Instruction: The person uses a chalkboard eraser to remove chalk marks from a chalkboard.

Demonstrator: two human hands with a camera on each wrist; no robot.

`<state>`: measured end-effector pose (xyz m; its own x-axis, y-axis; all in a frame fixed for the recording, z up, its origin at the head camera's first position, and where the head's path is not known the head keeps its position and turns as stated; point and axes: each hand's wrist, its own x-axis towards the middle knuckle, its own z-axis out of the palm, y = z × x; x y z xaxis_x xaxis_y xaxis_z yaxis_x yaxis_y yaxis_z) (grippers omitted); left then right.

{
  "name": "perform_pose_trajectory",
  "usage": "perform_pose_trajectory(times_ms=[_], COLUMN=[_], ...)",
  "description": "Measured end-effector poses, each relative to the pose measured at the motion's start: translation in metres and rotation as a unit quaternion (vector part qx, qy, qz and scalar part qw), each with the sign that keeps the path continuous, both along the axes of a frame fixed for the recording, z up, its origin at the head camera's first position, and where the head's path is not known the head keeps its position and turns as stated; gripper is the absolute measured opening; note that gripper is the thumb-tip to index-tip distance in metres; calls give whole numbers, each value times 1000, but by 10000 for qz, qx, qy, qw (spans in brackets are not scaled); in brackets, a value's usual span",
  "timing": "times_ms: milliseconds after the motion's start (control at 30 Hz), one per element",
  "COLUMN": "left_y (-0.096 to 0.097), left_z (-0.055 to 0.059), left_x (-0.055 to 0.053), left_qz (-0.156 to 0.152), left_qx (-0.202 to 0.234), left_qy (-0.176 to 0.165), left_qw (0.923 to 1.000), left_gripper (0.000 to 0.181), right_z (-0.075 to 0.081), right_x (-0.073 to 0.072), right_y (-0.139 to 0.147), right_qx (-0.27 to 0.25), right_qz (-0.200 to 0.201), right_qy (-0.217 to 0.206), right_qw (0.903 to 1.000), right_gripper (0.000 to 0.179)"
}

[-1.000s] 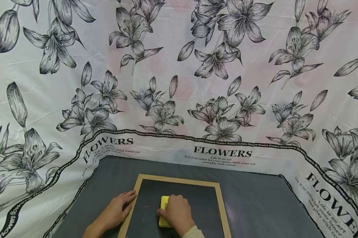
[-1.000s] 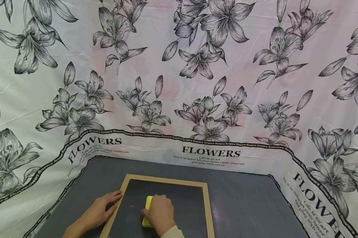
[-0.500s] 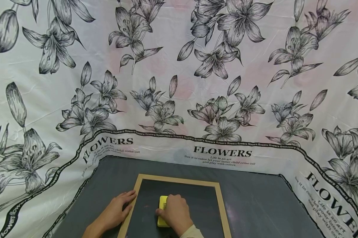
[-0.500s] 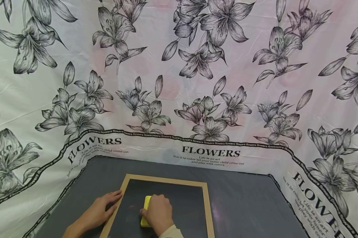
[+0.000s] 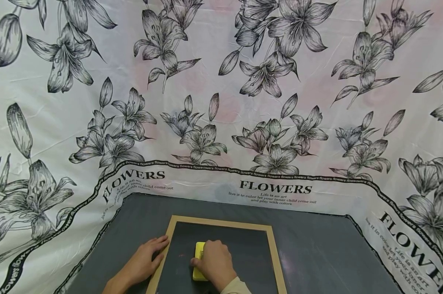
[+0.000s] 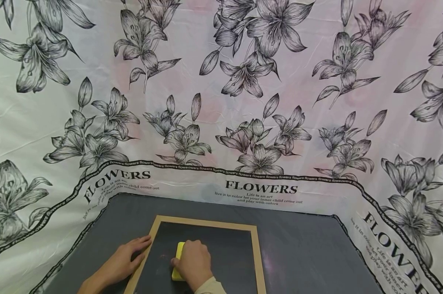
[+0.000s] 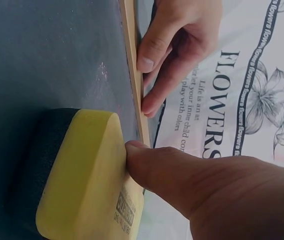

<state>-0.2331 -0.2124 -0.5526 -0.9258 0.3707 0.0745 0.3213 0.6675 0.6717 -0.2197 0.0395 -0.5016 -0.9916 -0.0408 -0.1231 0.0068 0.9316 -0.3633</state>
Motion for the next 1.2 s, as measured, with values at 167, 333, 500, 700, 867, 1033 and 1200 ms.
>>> perform_pose_trajectory(times_ms=[167, 333, 500, 700, 867, 1033, 1200], left_y=[-2, -2, 0, 2, 2, 2, 1], left_z=[-5, -5, -1, 1, 0, 1, 0], left_x=[-2, -1, 1, 1, 0, 1, 1], left_qz=[33, -19, 27, 113, 126, 89, 62], left_qx=[-49, -34, -34, -97, -130, -117, -104], left_qy=[139, 170, -8, -40, -49, -44, -41], left_qw=[9999, 9998, 10000, 9999, 9998, 9999, 9999], left_gripper=[47, 47, 48, 47, 47, 47, 47], right_z=[1, 1, 2, 1, 0, -1, -1], right_x=[-1, -1, -1, -1, -2, -3, -3], right_y=[-2, -4, -5, -7, -9, -10, -11], right_qx=[-87, -80, -76, -90, -12, -4, 5], right_qz=[36, 58, 95, 88, 105, 154, 184], right_qy=[10, -11, 42, 31, 8, 79, 96], right_qw=[10000, 10000, 9999, 9999, 9999, 9999, 9998], right_gripper=[59, 59, 59, 60, 60, 59, 59])
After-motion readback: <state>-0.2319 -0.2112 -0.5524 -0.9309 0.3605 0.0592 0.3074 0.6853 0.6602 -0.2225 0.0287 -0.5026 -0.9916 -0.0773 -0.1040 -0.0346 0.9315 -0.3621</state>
